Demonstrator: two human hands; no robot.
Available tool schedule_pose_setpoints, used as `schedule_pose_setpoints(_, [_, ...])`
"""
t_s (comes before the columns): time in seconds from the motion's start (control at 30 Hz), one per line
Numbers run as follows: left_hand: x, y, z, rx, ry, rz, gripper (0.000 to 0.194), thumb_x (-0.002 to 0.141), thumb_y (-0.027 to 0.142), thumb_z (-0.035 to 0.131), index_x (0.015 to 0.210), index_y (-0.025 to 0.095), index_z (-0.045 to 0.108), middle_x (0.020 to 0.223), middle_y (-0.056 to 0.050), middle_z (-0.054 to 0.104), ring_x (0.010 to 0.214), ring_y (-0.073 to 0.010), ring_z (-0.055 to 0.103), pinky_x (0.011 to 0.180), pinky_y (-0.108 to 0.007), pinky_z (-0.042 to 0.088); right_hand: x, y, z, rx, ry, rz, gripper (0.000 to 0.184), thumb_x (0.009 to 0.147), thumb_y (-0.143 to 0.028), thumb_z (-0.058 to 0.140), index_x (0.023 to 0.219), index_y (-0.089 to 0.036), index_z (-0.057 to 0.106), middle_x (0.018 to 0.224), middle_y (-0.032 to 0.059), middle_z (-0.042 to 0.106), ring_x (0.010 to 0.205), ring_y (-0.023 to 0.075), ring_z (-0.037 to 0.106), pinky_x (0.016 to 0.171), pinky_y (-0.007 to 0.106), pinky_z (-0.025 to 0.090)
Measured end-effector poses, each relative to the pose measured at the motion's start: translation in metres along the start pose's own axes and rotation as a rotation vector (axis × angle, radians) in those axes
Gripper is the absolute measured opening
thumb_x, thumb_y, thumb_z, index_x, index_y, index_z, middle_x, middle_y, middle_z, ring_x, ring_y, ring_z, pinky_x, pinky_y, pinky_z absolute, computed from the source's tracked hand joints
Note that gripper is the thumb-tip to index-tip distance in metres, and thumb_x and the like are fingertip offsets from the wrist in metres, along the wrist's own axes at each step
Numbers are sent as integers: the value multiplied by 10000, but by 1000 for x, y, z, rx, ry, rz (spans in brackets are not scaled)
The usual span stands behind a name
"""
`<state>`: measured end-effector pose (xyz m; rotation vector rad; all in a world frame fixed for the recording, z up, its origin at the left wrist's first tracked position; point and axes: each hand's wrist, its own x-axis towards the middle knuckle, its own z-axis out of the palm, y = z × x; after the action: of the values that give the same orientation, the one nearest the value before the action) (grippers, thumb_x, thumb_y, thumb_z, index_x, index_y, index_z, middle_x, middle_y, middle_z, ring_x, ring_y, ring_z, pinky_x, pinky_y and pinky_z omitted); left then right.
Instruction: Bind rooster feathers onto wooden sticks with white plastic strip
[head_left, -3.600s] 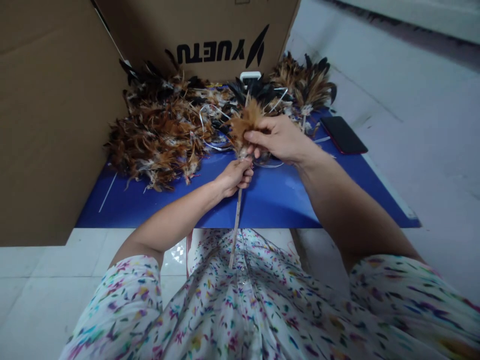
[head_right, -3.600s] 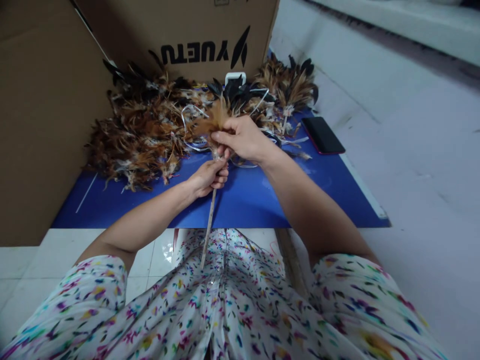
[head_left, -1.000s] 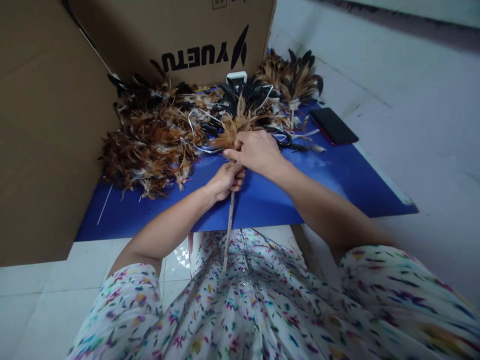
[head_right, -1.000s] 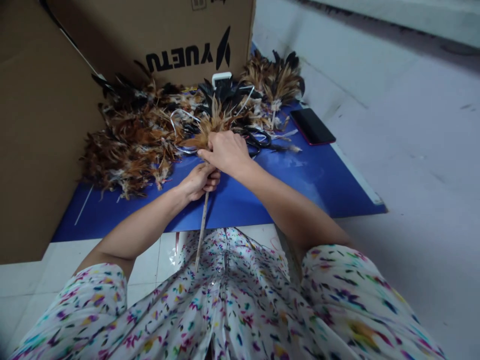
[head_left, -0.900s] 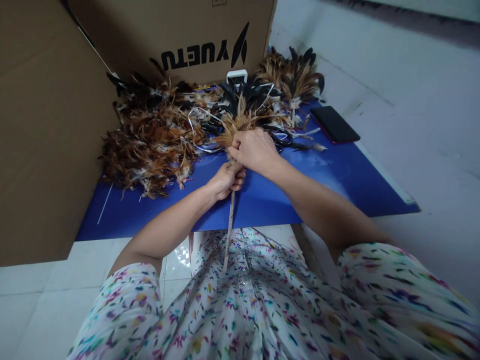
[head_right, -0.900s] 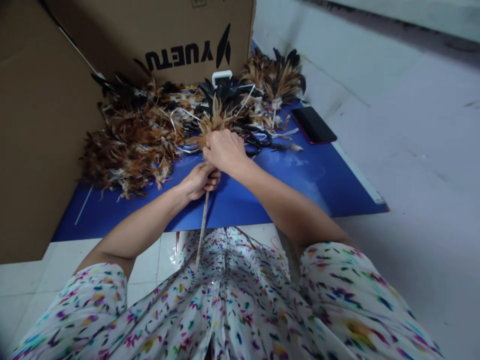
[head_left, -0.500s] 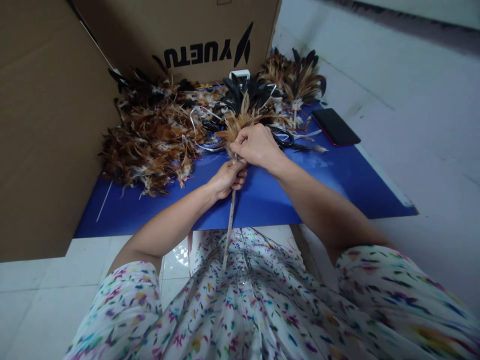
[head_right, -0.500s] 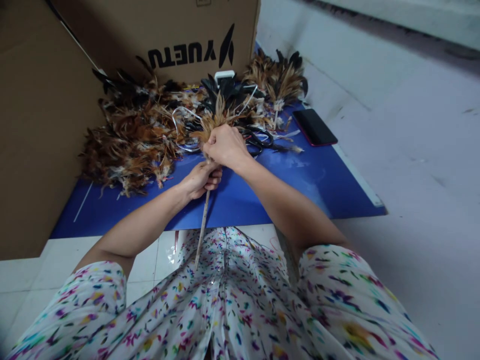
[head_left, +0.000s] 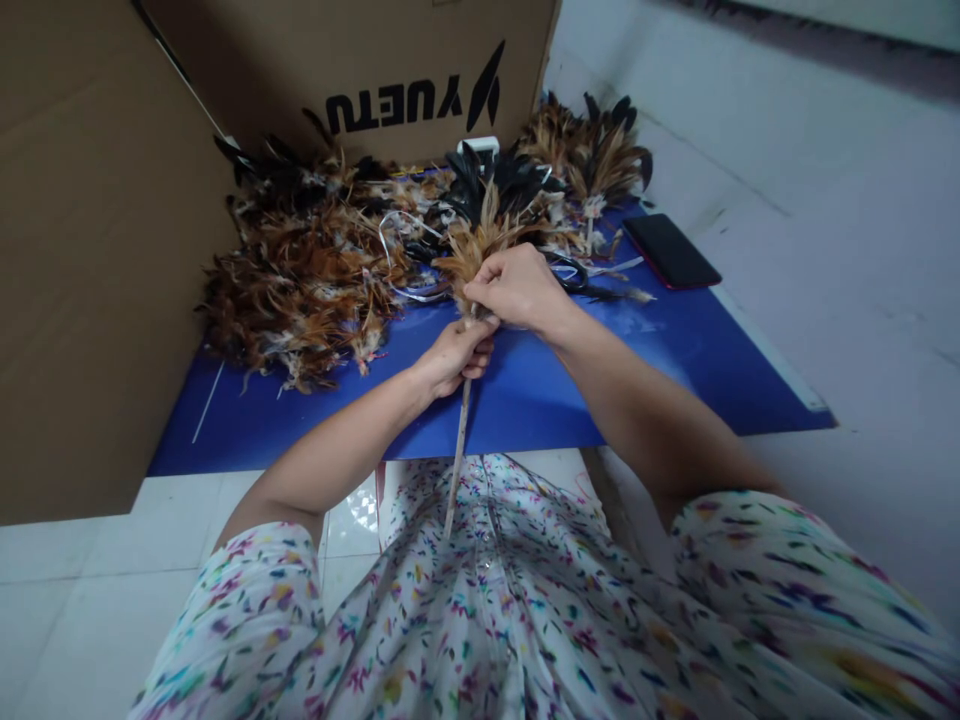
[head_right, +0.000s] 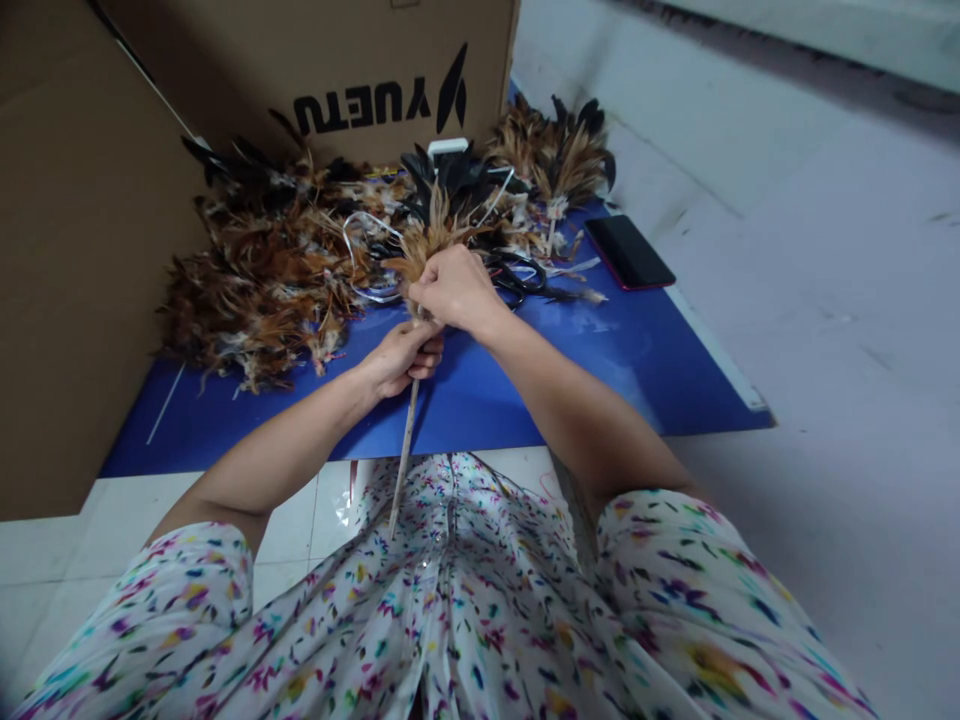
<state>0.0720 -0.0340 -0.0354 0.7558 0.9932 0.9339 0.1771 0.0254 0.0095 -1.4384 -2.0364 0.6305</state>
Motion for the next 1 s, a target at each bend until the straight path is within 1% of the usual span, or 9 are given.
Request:
schedule_pose_setpoints(0.13, [-1,0,0,-4,3,-3,361,895,278,624,690,204,336,533,104,270,376,-7,211,366,-126,114,3,3,0,48,23,2,127,693,-260,637,623,-170,691,595,28,647,620,161,599,635,297,486])
schedule_pose_setpoints(0.27, [-1,-1,-1,-10,-7,7,371,870,268,657,681,200,345,538,105,263,380,-5,214,369,-123,117,2,4,3,86,7,4,120,678,-247,636,616,-159,688,585,38,645,596,160,589,573,287,456])
schedule_pose_setpoints(0.4, [1,-1,-1,3,-11,5,356,908,266,587,666,200,335,533,103,254,371,-6,207,366,-126,113,-2,2,4,55,-30,32,105,673,-243,631,609,-176,680,591,25,646,606,154,591,585,285,447])
schedule_pose_setpoints(0.5, [2,-1,-2,-4,-1,-18,330,937,288,516,669,196,347,539,98,264,366,-6,197,361,-126,109,-3,2,5,13,-22,6,103,676,-236,623,602,-184,672,613,25,659,630,159,599,617,291,454])
schedule_pose_setpoints(0.63, [4,-1,-2,-31,12,-48,312,934,334,494,684,191,375,549,87,298,367,-10,204,354,-126,112,-4,4,5,-39,-14,-12,99,685,-235,620,631,-190,690,646,29,672,675,177,622,661,302,476])
schedule_pose_setpoints(0.8, [3,2,-2,-50,-2,-86,285,921,313,470,681,190,378,556,77,301,365,-15,199,345,-127,113,-5,4,3,-64,-18,0,88,690,-218,630,673,-188,711,667,36,672,698,186,632,691,307,492])
schedule_pose_setpoints(1.0, [1,6,0,-104,22,-104,302,955,361,411,709,187,398,552,66,331,359,-24,221,341,-133,119,-5,5,4,-66,-16,-18,87,712,-235,635,699,-190,709,668,37,663,701,185,624,709,309,489])
